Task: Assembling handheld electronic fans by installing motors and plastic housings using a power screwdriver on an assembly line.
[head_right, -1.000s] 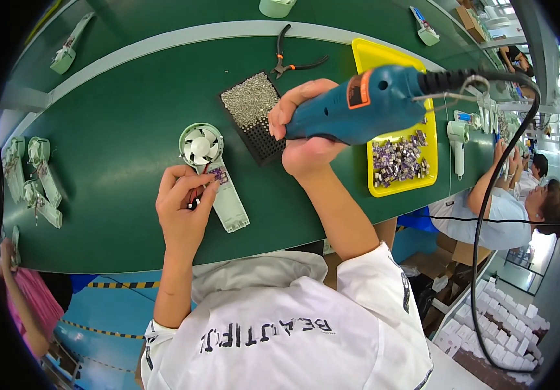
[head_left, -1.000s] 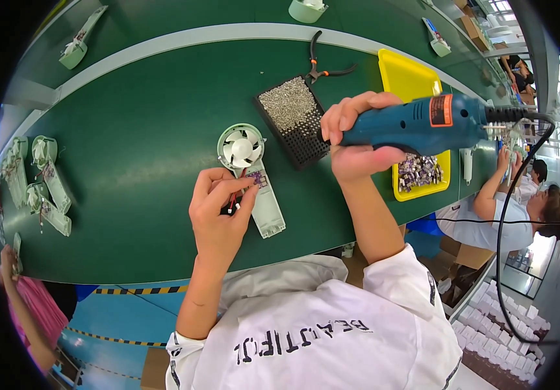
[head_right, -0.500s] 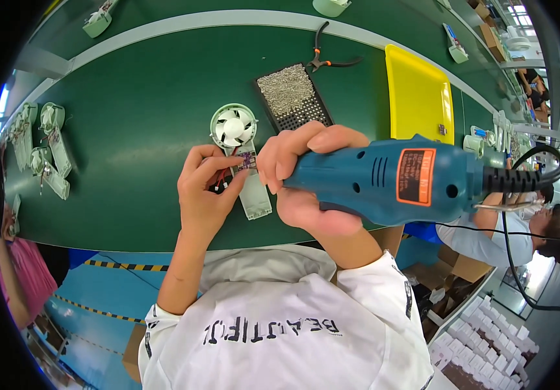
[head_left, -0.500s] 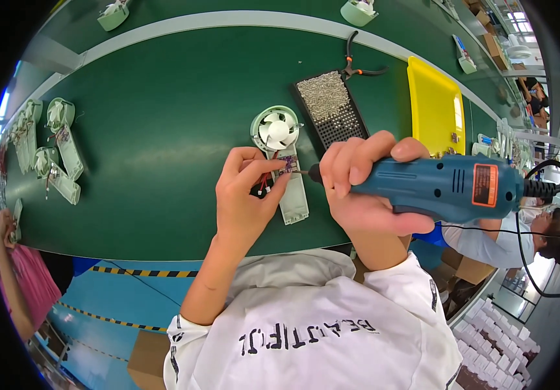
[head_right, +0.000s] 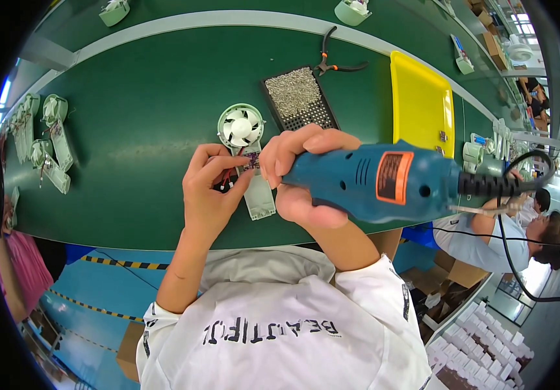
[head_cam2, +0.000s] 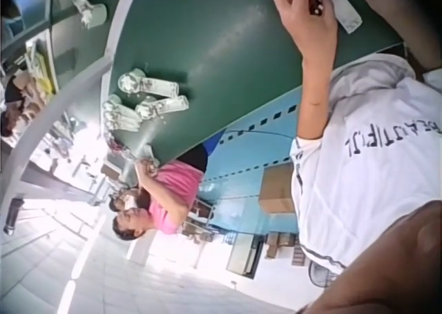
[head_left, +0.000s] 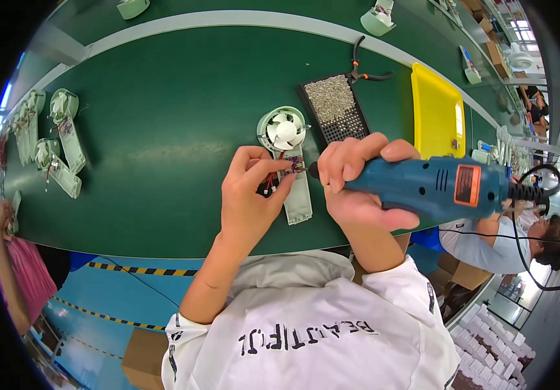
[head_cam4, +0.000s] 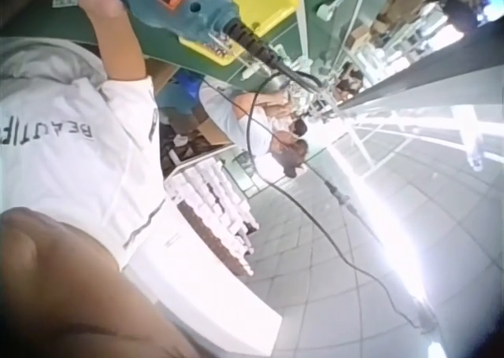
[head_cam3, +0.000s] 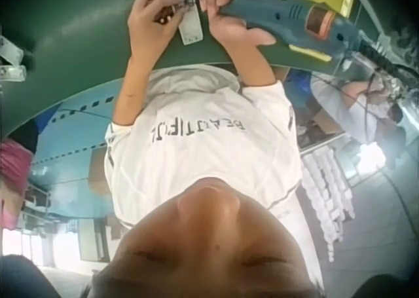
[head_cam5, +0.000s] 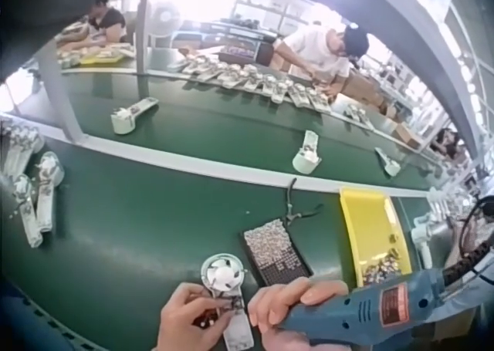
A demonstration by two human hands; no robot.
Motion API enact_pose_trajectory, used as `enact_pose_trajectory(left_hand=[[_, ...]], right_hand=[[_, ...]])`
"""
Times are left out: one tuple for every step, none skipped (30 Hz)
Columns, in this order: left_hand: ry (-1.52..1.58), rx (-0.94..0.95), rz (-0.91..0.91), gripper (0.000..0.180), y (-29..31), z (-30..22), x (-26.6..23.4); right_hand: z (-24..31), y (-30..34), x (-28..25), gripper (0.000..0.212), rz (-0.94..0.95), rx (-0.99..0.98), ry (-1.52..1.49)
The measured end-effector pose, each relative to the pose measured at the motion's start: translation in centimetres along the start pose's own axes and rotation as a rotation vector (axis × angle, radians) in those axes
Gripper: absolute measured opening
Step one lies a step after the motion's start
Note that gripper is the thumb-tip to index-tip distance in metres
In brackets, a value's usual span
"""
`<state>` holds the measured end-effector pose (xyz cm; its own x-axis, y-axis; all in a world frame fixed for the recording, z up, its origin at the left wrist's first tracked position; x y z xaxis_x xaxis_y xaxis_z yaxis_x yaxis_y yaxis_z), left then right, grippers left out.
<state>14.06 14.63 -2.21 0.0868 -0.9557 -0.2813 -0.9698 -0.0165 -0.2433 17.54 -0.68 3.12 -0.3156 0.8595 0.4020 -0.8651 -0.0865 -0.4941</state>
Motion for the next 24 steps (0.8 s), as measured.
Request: enact_pose_trajectory(left_hand=[[0.003,0.003,-0.001,0.021,0.0,0.0,0.0],[0.003,0.001,-0.004,0.021,0.0,0.0,0.0],[0.005,0.000,0.003,0.021,0.0,-0.1,0.0],[0.006,0.000,0.009,0.021,-0.1,-0.1,0.1],[0.004,-0.001,0.006,0.021,0.0,0.0,0.1],[0.002,0.008,0.003,0.022,0.0,0.0,0.1],[-0.001,0.018,0.000,0.022,0.1,0.1,0.2],[-0.003,0.017,-0.001,0.022,0.1,0.0,0.2],[-0.008,0.030,-0.005,0.022,0.1,-0.1,0.3],[-0.013,0.043,-0.008,0.021,0.1,-0.2,0.3],[-0.013,0.044,-0.007,0.021,0.1,-0.1,0.4],[-0.018,0.055,-0.012,0.021,0.1,0.0,0.5],[-0.022,0.066,-0.016,0.021,0.1,0.0,0.5],[-0.024,0.064,-0.016,0.021,0.1,0.0,0.5],[-0.026,0.070,-0.022,0.020,0.1,0.0,0.5],[-0.027,0.075,-0.028,0.020,0.2,-0.1,0.6],[-0.027,0.076,-0.027,0.020,0.2,0.0,0.6],[-0.010,0.079,-0.036,0.020,0.2,0.2,0.6],[0.007,0.082,-0.045,0.019,0.2,0.3,0.6],[0.007,0.083,-0.043,0.019,0.2,0.3,0.6],[-0.004,0.081,-0.039,0.019,0.2,0.2,0.6],[-0.014,0.079,-0.035,0.019,0.2,0.2,0.6],[-0.014,0.080,-0.034,0.019,0.2,0.2,0.6],[-0.007,0.089,-0.041,0.019,0.2,0.1,0.7]], right_hand=[[0.2,-0.1,0.1,0.087,0.007,-0.021,0.004],[0.4,-0.1,0.1,0.087,0.014,-0.043,0.008],[0.4,-0.2,0.1,0.087,0.017,-0.041,0.006],[0.5,-0.2,-0.1,0.087,-0.018,-0.033,0.003],[0.5,-0.2,-0.4,0.087,-0.054,-0.026,-0.001],[0.6,-0.3,-0.3,0.087,-0.051,-0.025,-0.004],[0.5,-0.4,-0.5,0.086,-0.082,-0.009,-0.051],[0.6,-0.4,-0.7,0.086,-0.115,0.007,-0.097],[0.7,-0.6,-0.7,0.086,-0.115,0.007,-0.098],[0.7,-0.9,-0.8,0.085,-0.124,0.014,-0.103],[0.7,-1.0,-0.8,0.085,-0.134,0.019,-0.107],[0.7,-1.0,-0.8,0.085,-0.134,0.018,-0.107],[0.8,-1.0,-0.8,0.085,-0.142,0.019,-0.117],[0.6,-0.9,-0.8,0.084,-0.149,0.022,-0.130],[0.5,-0.9,-0.9,0.084,-0.150,0.022,-0.132],[0.5,-0.9,-0.8,0.085,-0.134,0.008,-0.116],[0.6,-1.0,-0.7,0.085,-0.118,-0.007,-0.097],[0.6,-1.0,-0.6,0.085,-0.120,-0.008,-0.096],[0.5,-1.0,-0.5,0.085,-0.125,0.004,-0.097],[0.5,-1.0,-0.5,0.085,-0.130,0.016,-0.098],[0.5,-1.0,-0.6,0.085,-0.131,0.015,-0.098],[0.5,-1.0,-0.6,0.085,-0.137,0.004,-0.105],[0.6,-1.0,-0.7,0.085,-0.142,-0.008,-0.112],[0.7,-1.1,-0.7,0.085,-0.142,-0.009,-0.111]])
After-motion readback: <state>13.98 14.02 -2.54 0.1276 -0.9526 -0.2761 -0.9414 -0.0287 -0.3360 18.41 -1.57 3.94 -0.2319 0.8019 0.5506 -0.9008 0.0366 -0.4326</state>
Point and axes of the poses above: each hand's wrist, its own y-axis away from the middle knuckle, its own x-axis out of the palm, z = x × y, the point moved 6 cm from there along -y, towards the middle knuckle, and after that the axes turned 8 degrees about x, right-handed, at the moved point
